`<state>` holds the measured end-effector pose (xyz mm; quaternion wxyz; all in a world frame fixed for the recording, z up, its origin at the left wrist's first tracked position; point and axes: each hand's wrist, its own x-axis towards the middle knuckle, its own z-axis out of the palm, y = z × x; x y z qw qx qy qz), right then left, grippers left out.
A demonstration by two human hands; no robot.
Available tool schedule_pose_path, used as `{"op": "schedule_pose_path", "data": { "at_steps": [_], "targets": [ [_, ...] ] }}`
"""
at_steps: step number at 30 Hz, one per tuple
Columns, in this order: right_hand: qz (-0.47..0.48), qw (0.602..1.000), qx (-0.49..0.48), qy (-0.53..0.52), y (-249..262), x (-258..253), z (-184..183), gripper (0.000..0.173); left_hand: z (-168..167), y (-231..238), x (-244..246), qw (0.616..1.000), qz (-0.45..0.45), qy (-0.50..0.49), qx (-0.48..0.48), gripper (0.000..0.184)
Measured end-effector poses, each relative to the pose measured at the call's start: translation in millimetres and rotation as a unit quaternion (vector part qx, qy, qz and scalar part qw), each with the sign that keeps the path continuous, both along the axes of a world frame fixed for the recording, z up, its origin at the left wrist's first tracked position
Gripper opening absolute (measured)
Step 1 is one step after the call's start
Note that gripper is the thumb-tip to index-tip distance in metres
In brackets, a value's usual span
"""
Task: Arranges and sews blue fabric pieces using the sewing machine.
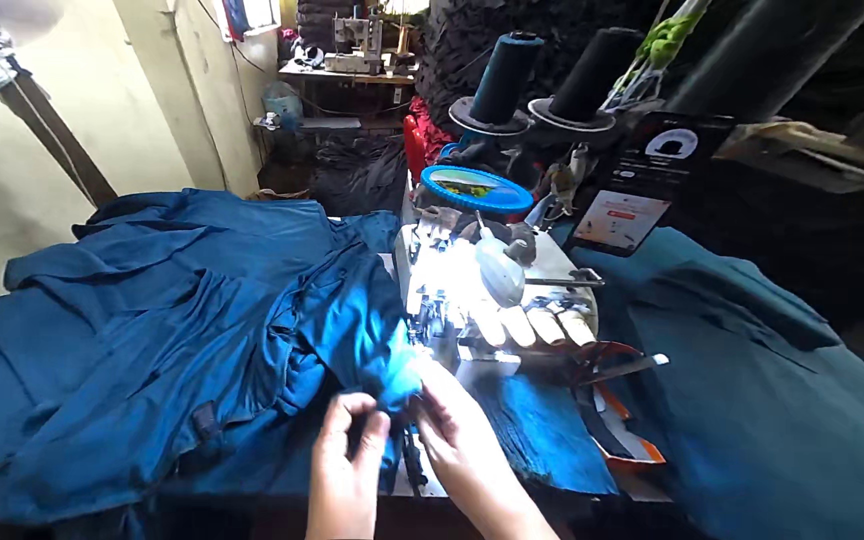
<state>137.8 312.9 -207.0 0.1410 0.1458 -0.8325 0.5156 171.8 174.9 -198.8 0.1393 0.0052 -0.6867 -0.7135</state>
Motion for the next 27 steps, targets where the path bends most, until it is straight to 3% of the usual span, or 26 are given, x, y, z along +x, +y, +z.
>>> {"op": "schedule_pose_path", "data": {
  "at_steps": [1, 3, 4, 6, 9, 12, 15, 18, 20, 23, 25, 27],
  "targets": [
    [-0.004, 1.000, 0.025, 0.004, 5, 2, -2, 0.026, -1, -9, 6, 0.994, -0.042, -0.010, -0.098, 0.020],
    [-0.042, 0.996, 0.078, 0.005, 22, 6, -4, 0.020, 12, -31, 10, 0.927, -0.100, -0.048, -0.359, 0.041],
    [-0.069, 0.992, 0.105, 0.003, 33, 7, -3, 0.019, 21, -40, 7, 0.888, -0.099, -0.063, -0.445, 0.043],
    [-0.100, 0.981, 0.164, 0.008, 52, 7, 0, 0.018, 34, -50, -9, 0.849, -0.039, -0.027, -0.527, 0.036],
    [-0.027, 0.979, 0.190, 0.069, 54, 15, 8, 0.017, 31, -38, -62, 0.846, 0.070, 0.115, -0.515, 0.040],
    [0.081, 0.985, 0.145, 0.045, 38, 33, 30, 0.014, 22, -22, -114, 0.877, 0.000, 0.028, -0.481, 0.073],
    [0.148, 0.983, 0.083, -0.075, 39, 41, 41, 0.020, 21, -43, -141, 0.896, -0.012, 0.031, -0.442, 0.027],
    [0.165, 0.976, -0.018, -0.139, 38, 37, 36, 0.017, 50, -89, -149, 0.890, 0.100, 0.101, -0.434, 0.023],
    [0.159, 0.966, -0.109, -0.170, 27, 35, 28, 0.019, 55, -113, -157, 0.863, 0.150, 0.104, -0.471, 0.026],
    [0.155, 0.953, -0.205, -0.160, 13, 28, 27, 0.028, 51, -121, -141, 0.855, 0.134, 0.121, -0.487, 0.037],
    [0.133, 0.950, -0.257, -0.120, 5, 26, 29, 0.032, 35, -104, -105, 0.866, 0.093, 0.234, -0.432, 0.020],
    [0.106, 0.945, -0.299, -0.080, -4, 23, 31, 0.035, 22, -73, -56, 0.913, -0.062, 0.260, -0.309, 0.032]
  ]
}}
